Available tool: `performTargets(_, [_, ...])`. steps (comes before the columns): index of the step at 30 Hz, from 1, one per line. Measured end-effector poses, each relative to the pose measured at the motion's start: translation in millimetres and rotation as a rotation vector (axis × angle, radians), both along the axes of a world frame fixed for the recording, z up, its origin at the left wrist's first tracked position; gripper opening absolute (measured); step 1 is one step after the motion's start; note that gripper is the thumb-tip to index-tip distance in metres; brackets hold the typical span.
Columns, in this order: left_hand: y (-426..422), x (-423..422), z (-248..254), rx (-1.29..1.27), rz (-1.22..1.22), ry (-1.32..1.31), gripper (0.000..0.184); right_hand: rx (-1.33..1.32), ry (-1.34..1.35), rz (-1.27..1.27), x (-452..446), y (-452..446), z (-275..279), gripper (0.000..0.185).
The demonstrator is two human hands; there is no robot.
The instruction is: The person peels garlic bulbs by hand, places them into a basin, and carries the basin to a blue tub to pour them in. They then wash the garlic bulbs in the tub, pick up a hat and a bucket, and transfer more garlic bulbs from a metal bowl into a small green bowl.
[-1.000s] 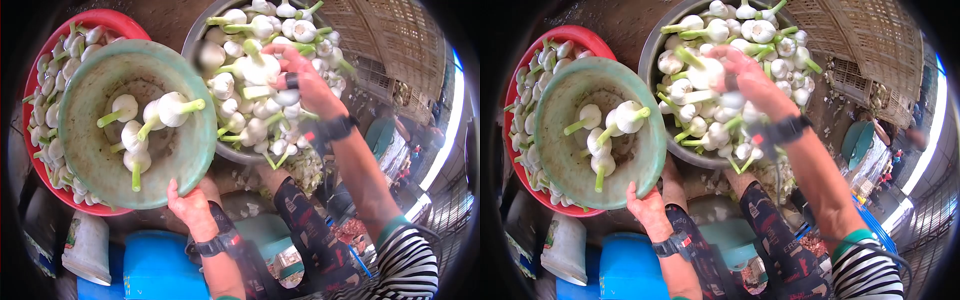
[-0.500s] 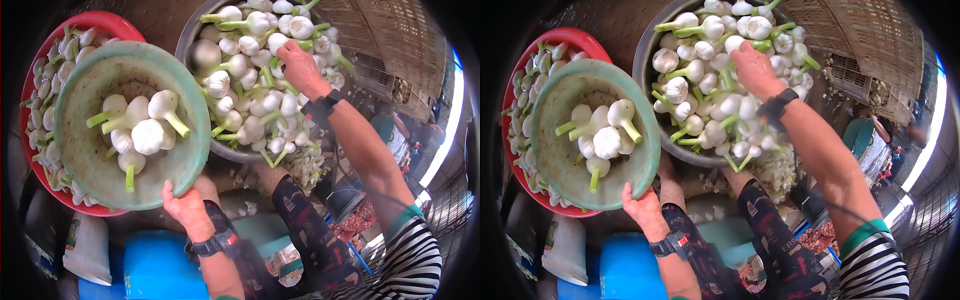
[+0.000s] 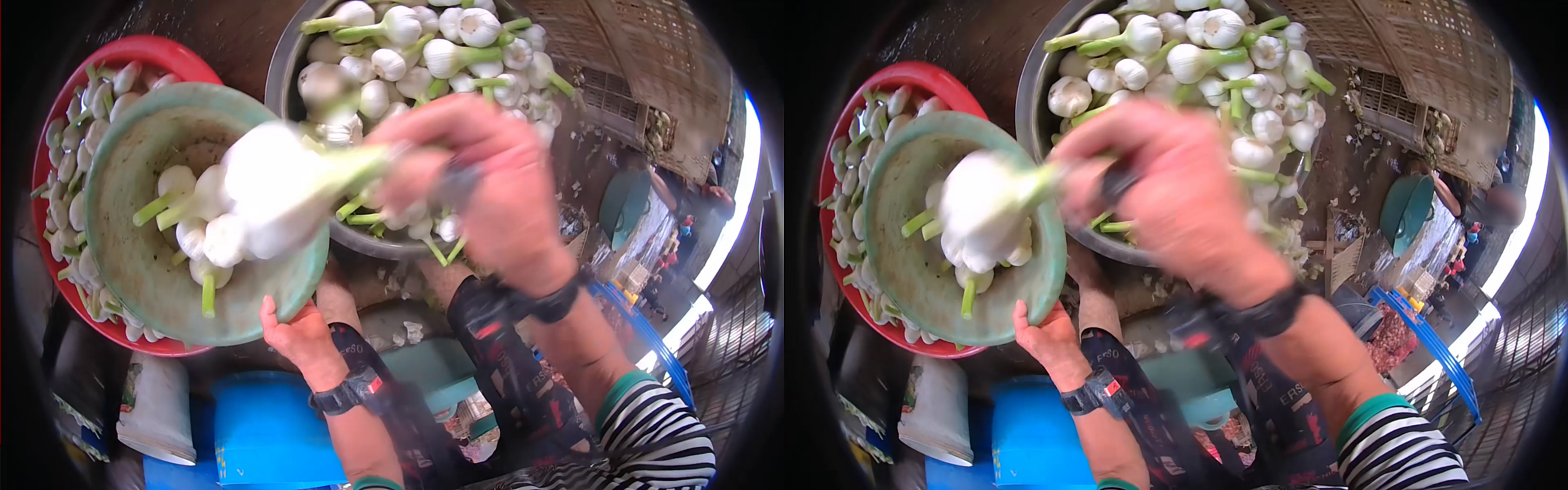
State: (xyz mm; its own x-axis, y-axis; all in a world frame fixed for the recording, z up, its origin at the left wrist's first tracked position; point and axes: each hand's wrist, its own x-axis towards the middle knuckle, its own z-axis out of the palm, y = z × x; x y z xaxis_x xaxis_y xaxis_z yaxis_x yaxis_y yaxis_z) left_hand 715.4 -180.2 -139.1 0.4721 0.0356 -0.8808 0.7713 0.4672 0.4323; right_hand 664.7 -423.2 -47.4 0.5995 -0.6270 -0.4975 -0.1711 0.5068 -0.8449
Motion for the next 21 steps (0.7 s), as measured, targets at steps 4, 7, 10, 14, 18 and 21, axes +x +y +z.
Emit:
performTargets(4, [4.0,1.8,-5.4,0.083,0.022,0.021,0.038,0.151,0.014,-0.041,-12.3,22.8,-26.4,0.02])
performTargets(7, [8.2,1.3,-8.0,0.043,0.037,0.025,0.038,-0.474,0.44,0.345,-65.1,38.3,-93.7,0.032])
performTargets(10, [6.7,1.7,-6.9,0.037,0.031,0.034,0.038,-0.549,0.824,0.998,-59.5,72.5,-138.2,0.039])
performTargets(14, [11.0,0.4,-10.0,0.111,-0.039,0.005,0.043,-0.675,0.913,1.228,-40.3,86.1,-180.8,0.025])
performTargets(18, [8.0,1.2,-7.6,0.079,-0.058,-0.016,0.032,-0.639,0.737,0.82,-59.5,72.2,-156.8,0.023])
performTargets(21, [12.0,1.9,-10.6,0.081,-0.036,0.022,0.031,-0.172,0.477,0.225,-77.4,51.4,-94.6,0.017])
